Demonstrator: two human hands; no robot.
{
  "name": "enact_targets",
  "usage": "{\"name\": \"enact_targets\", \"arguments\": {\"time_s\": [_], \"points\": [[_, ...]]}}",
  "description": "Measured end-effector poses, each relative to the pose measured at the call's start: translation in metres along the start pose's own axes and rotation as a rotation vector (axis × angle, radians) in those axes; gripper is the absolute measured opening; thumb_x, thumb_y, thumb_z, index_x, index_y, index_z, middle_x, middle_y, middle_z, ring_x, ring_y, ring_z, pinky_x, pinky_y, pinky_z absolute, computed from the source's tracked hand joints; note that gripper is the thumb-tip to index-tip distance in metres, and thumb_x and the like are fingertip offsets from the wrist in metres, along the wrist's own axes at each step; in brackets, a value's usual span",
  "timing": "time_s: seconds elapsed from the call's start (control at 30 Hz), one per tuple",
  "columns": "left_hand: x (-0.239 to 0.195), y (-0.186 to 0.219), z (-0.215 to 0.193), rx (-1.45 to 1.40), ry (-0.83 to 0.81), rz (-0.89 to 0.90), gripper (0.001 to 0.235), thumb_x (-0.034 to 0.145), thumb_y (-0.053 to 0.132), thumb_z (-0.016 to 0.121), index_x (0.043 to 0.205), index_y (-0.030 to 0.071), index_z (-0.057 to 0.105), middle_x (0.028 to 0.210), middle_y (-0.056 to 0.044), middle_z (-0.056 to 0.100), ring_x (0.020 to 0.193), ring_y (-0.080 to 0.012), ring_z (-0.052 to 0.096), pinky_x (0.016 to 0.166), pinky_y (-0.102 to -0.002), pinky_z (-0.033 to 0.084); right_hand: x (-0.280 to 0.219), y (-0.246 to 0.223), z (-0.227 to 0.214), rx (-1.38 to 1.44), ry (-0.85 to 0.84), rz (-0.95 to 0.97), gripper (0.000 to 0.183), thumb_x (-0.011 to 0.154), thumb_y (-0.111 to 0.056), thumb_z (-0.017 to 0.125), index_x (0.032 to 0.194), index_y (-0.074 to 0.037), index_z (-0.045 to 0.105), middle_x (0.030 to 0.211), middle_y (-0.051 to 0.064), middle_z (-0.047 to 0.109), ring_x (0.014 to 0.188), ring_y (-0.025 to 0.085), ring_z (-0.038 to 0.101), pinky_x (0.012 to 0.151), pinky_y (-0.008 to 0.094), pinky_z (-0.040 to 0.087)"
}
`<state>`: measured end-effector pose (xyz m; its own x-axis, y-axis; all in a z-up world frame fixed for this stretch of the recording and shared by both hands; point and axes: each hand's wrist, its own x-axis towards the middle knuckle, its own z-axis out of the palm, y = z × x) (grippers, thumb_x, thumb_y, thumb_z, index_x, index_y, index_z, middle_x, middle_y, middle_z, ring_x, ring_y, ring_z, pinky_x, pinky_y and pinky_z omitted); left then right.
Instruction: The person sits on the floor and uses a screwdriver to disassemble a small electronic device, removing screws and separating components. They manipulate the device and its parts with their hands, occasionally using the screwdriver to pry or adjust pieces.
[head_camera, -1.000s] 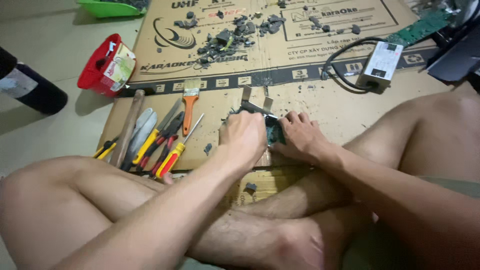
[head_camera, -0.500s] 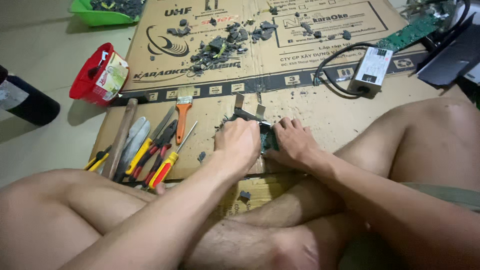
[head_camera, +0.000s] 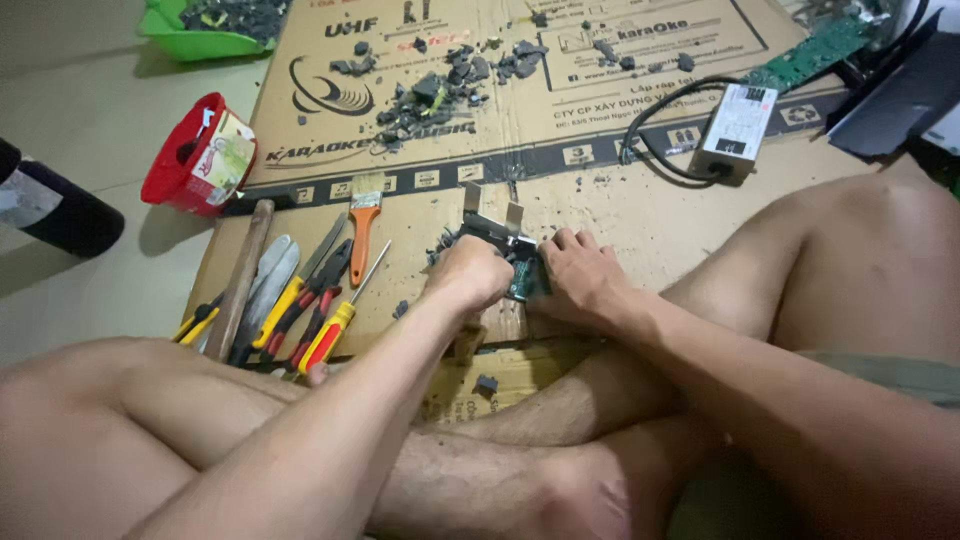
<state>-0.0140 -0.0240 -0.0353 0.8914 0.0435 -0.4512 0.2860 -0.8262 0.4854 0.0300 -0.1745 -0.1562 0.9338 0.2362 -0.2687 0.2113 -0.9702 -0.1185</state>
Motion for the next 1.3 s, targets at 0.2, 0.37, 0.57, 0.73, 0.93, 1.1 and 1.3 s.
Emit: {"name": "enact_targets", "arguments": {"time_s": [0.2,0.37,0.57,0.73,0.93,1.1,1.3], "points": [[0.012,-0.022,0.038,0.151,0.051,0.170,0.038,0.095,0.021,0.044,0.109,0.008,0.077,0.111,-0.024,0.074,0.116,-0.0451,0.066,0.097,-0.055,0.054,-0.024,-0.011,-0.021,-0.065,0.025,-0.006,0.046,0.097,-0.038,0.053,0.137,-0.015,0.054,0.139,0.008,0.047,0.134,0.028,0.043,0.102,0.048,0.050],[0.003,-0.012,0.042,0.241,0.048,0.146,0.039,0.093,0.010,0.043,0.122,0.004,0.070,0.114,-0.026,0.071,0.115,-0.0461,0.066,0.095,-0.057,0.055,-0.011,-0.006,-0.002,-0.050,0.031,-0.010,0.058,0.088,-0.056,0.059,0.132,-0.020,0.055,0.131,0.007,0.051,0.129,0.029,0.047,0.098,0.051,0.050],[0.025,-0.029,0.036,0.194,0.077,0.205,0.036,0.091,0.019,0.047,0.112,0.007,0.074,0.110,-0.024,0.073,0.113,-0.0447,0.067,0.093,-0.056,0.056,-0.007,0.001,0.008,-0.088,0.158,-0.142,0.055,0.085,-0.051,0.064,0.124,-0.013,0.061,0.118,0.011,0.060,0.117,0.031,0.059,0.090,0.048,0.055],[-0.035,-0.037,-0.014,-0.075,0.063,0.214,0.041,0.099,0.021,0.042,0.122,0.008,0.073,0.110,-0.025,0.074,0.111,-0.0460,0.068,0.101,-0.059,0.051,-0.048,-0.020,-0.024,-0.165,0.219,-0.229,0.033,0.089,-0.035,0.061,0.106,-0.009,0.071,0.094,0.008,0.072,0.090,0.027,0.074,0.076,0.040,0.061],[-0.022,-0.129,-0.029,0.139,0.289,0.091,0.038,0.096,0.030,0.046,0.110,0.010,0.075,0.104,-0.022,0.075,0.107,-0.0433,0.069,0.093,-0.060,0.053,-0.034,-0.018,-0.028,-0.280,0.219,-0.168,0.023,0.106,-0.025,0.052,0.111,-0.010,0.069,0.091,0.006,0.073,0.082,0.019,0.075,0.069,0.033,0.064],[0.004,-0.136,-0.039,0.448,0.203,-0.116,0.046,0.095,0.036,0.045,0.110,0.009,0.079,0.122,-0.026,0.070,0.124,-0.0486,0.061,0.110,-0.055,0.042,-0.018,-0.006,-0.017,-0.180,0.384,-0.144,0.027,0.104,-0.036,0.051,0.097,-0.015,0.066,0.079,0.002,0.067,0.070,0.016,0.072,0.059,0.035,0.062],[0.026,-0.154,-0.056,0.426,0.118,-0.323,0.064,0.103,0.048,0.035,0.139,-0.002,0.056,0.138,-0.028,0.059,0.132,-0.0474,0.055,0.112,-0.057,0.041,-0.023,-0.011,-0.025,-0.140,0.427,-0.112,0.027,0.107,-0.035,0.049,0.101,-0.014,0.064,0.087,0.005,0.067,0.074,0.021,0.074,0.062,0.038,0.062]]}}
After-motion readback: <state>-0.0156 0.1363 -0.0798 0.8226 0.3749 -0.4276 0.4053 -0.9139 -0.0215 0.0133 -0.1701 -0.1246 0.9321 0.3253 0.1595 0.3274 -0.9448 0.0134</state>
